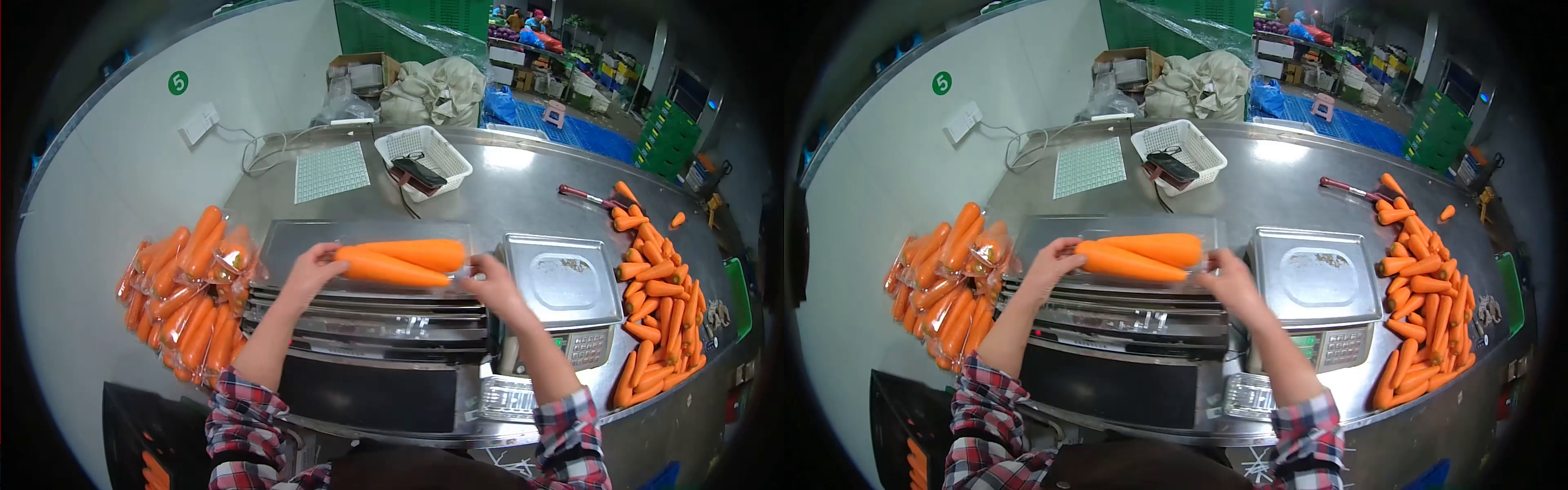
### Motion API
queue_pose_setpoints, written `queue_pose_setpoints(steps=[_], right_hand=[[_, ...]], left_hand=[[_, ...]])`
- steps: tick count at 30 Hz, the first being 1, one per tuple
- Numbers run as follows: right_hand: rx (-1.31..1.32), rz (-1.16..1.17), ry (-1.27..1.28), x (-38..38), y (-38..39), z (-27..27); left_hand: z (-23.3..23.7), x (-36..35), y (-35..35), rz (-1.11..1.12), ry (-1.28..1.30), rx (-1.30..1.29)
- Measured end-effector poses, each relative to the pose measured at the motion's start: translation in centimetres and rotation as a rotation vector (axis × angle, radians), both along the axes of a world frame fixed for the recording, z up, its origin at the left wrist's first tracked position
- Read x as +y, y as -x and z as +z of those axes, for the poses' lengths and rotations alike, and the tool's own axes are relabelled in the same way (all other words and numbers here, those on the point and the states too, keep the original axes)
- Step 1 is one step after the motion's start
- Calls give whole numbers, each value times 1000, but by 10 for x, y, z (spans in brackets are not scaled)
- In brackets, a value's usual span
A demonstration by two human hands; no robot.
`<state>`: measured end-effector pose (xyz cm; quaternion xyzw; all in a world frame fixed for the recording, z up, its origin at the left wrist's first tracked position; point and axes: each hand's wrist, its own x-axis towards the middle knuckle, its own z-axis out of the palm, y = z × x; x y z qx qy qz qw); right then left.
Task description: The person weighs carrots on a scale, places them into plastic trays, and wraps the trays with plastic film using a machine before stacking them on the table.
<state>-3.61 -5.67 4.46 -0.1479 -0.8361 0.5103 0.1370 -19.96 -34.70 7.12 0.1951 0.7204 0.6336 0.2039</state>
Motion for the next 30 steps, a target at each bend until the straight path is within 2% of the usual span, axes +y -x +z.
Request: queue_pose_setpoints(steps=[4,7,8,10,12,16,19,20,21,24,25,26,28,29,30], right_hand=[[-197,73,-187,-80,57,-9],[-31,-4,-256,-98,40,-9],[33,-35,-287,-99,29,-6],[-22,-216,-586,-101,0,2],[45,-240,-938,-93,-29,-10],[-54,-208,-1084,-114,-39,-13],[27,-137,-963,-134,-22,-19],[54,-109,-822,-132,-17,-23],[78,-88,-787,-130,-13,-22],[33,-43,-649,-121,-12,-16],[-7,-32,-596,-117,-15,-13],[-35,-47,-200,-113,-19,-4],[-83,-66,590,-104,-23,23],[128,9,857,-101,-18,34],[248,73,954,-91,-9,39]], left_hand=[[-27,-74,52,45,163,94],[-28,-107,44,27,237,147],[-32,-119,38,107,436,517],[-26,-145,23,192,650,960],[-37,-170,14,246,755,1013],[-42,-185,-1,266,843,1032],[-48,-170,-6,231,645,913],[-54,-166,-5,204,563,858],[-54,-162,-1,174,526,901],[-72,-159,13,201,316,619],[-62,-160,15,181,169,83],[-45,-169,21,25,18,50],[-15,-175,27,24,-530,-734],[5,-174,29,23,-633,-760],[22,-171,34,22,-736,-785]])
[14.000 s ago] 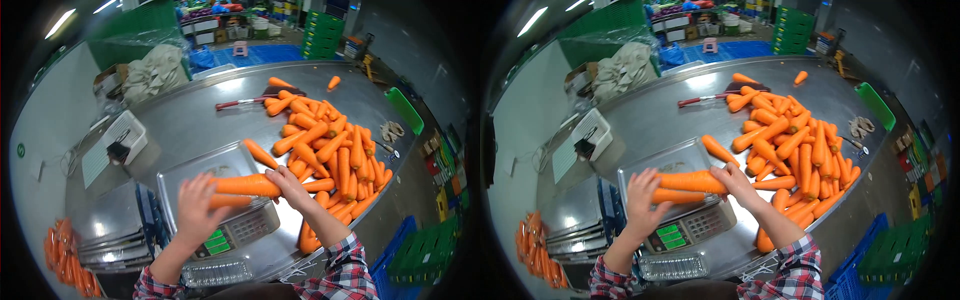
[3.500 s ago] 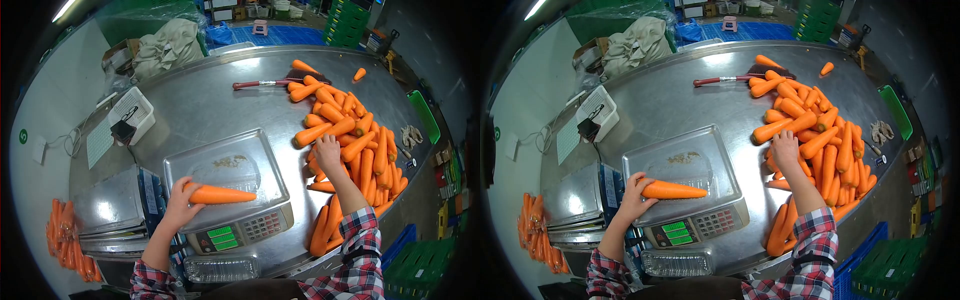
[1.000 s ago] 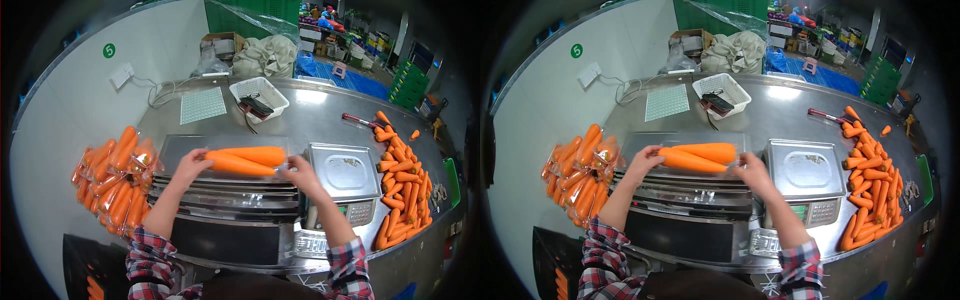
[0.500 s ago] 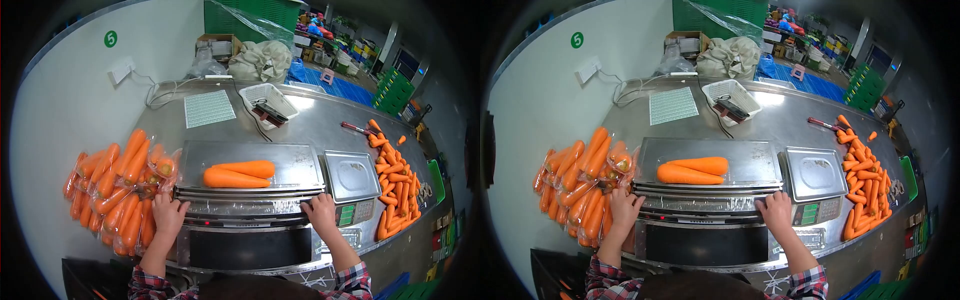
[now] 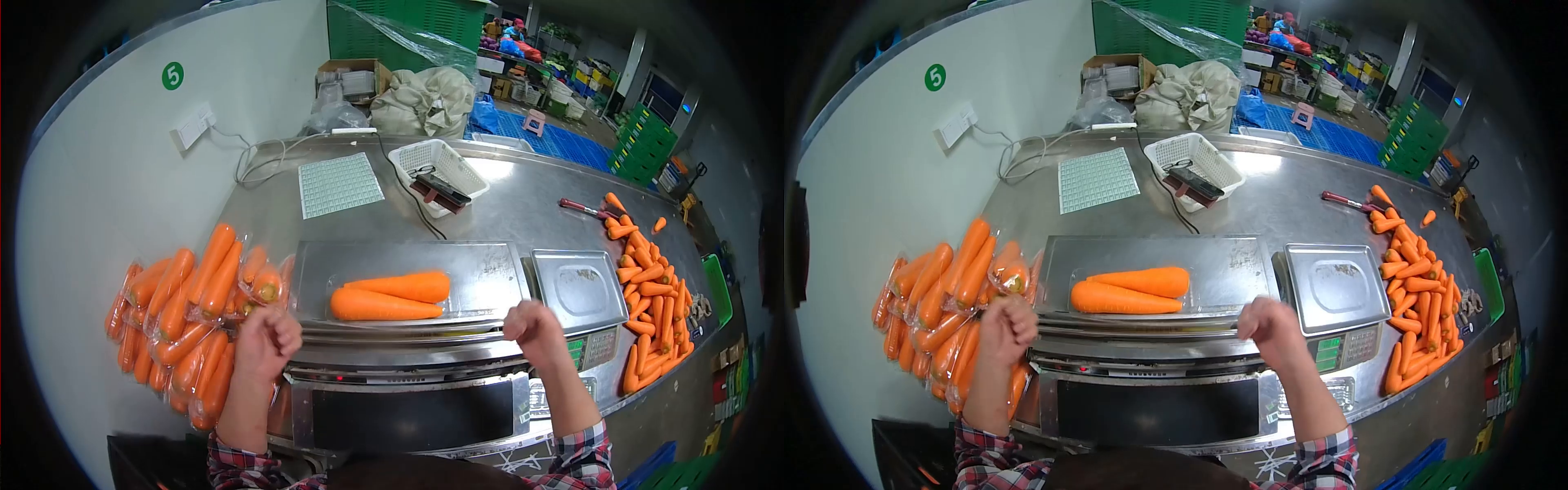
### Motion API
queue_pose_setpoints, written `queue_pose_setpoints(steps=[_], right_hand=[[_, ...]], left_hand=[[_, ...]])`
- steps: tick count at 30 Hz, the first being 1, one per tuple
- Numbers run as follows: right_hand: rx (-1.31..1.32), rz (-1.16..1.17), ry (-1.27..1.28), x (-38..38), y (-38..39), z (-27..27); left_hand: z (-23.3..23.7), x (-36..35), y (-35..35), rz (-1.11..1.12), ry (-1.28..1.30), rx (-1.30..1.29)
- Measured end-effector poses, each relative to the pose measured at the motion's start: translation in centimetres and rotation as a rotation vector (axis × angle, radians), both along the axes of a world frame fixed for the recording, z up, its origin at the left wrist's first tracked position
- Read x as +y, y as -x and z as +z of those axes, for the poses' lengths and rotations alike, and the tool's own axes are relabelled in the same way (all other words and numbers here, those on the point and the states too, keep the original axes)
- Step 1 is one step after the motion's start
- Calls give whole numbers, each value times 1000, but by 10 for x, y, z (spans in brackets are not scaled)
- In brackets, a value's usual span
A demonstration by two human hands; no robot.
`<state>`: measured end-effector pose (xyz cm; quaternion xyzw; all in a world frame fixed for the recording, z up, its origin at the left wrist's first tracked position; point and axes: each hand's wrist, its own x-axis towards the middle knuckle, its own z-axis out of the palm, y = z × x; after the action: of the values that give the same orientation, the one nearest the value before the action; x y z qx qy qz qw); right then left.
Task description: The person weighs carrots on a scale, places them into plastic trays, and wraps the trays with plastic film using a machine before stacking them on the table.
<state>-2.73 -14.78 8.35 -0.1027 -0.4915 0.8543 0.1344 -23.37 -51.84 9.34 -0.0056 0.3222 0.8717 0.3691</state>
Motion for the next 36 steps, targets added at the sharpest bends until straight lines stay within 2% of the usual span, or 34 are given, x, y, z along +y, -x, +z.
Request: queue_pose_setpoints(steps=[2,3,4,5,6,7,8,9,10,12,14,15,16,18,19,20,22,23,25,28,29,32,33,35,36], right_hand=[[339,99,522,16,25,17],[293,-135,413,13,42,29],[244,-365,301,5,60,40],[237,-350,44,9,85,28],[230,-330,-212,16,112,4],[63,-338,-644,17,124,-18],[-110,-335,-1074,16,131,-41],[-20,-319,-1286,10,134,-69],[71,-297,-1496,5,134,-89],[-125,-248,-1350,-2,127,-72],[-405,-116,-1220,-2,121,-45],[-486,-19,-949,16,124,-49],[-413,-58,-699,11,118,-31],[-525,105,-599,25,117,-31],[-683,213,-871,18,114,-18],[-554,152,-1010,13,106,-32],[-438,114,-902,6,95,-44],[-418,120,-737,3,89,-45],[-362,124,-419,-2,78,-40],[-216,148,-1133,5,70,-49],[-152,168,-1177,13,70,-56],[-362,155,-966,4,69,-47],[-287,63,-1099,4,69,-56],[-378,-1,-1068,-3,73,-50],[-422,-24,-1053,-10,76,-45]], left_hand=[[20,13,20,128,-139,121],[29,25,29,196,-218,197],[35,51,38,307,-88,279],[32,72,46,417,43,360],[0,81,65,392,238,580],[-37,89,85,361,436,797],[-54,96,89,224,749,875],[-73,102,88,76,1062,937],[-107,107,87,187,845,1194],[-107,99,93,229,963,1591],[-67,101,74,78,1170,1436],[-52,102,69,8,1267,1362],[-52,100,68,23,1251,1373],[-53,99,64,47,1208,1398],[-52,99,57,45,1114,1295],[-53,96,55,73,1122,1210],[-59,89,50,108,1138,1041],[-64,89,49,194,1136,1142],[-69,89,51,146,1201,1138],[-60,93,54,82,1333,1096],[-57,93,53,55,1386,1074],[-57,70,56,-183,1008,628],[-58,61,53,-173,949,689],[-64,40,40,-155,835,799],[-66,38,37,-121,924,832]])
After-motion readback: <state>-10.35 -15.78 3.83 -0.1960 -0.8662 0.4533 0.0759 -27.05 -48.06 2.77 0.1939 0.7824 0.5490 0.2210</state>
